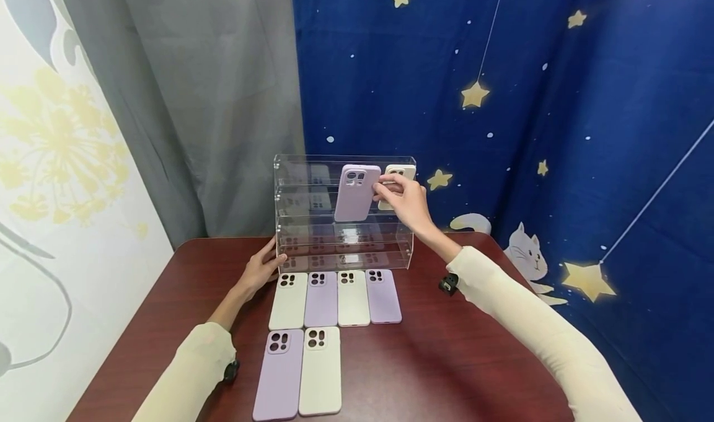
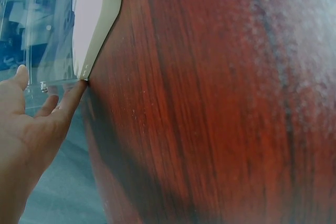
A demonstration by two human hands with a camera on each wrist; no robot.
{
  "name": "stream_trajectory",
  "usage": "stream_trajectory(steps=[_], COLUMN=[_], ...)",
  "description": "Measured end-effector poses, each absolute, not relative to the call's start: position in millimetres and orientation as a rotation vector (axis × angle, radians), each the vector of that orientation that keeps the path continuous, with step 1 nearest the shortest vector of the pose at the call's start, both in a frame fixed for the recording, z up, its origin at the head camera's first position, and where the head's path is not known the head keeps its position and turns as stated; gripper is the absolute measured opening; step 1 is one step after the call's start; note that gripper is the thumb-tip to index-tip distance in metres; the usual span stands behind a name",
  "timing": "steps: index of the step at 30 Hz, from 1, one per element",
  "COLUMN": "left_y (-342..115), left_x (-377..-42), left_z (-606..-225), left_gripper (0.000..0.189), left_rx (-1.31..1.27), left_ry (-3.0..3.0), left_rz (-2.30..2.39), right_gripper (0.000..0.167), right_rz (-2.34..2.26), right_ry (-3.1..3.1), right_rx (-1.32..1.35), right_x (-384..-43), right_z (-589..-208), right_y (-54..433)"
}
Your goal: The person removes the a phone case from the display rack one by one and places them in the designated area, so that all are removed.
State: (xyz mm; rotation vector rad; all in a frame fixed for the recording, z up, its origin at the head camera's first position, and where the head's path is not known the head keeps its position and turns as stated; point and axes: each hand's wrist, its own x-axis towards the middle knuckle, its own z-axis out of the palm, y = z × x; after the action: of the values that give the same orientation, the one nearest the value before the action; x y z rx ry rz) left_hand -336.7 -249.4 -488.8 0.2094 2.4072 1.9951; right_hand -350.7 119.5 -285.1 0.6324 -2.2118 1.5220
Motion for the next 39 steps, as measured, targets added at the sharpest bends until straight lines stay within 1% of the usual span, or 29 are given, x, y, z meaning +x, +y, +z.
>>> stream_trajectory(steps=[12,24,39], left_y=[-250,-249,-249], left_x=[-335,-336,-335], left_z=[-488,-487,-487], left_gripper=[0.074,0.075,0.074], left_rx=[0.211,0.208,0.197], left_ry=[2.411,2.414,2.442], left_rz=[1.992,1.994,1.968], right_gripper=[0.024,0.025,0.025], right_rz=[1.461,1.417,1.501], right_ry=[-2.274,-2.340,-2.382], right_rx=[0.644,0.627,0.588], right_x=[-332,-318,-302], right_z=[-295,-306,-339], right_y=[120,131,144])
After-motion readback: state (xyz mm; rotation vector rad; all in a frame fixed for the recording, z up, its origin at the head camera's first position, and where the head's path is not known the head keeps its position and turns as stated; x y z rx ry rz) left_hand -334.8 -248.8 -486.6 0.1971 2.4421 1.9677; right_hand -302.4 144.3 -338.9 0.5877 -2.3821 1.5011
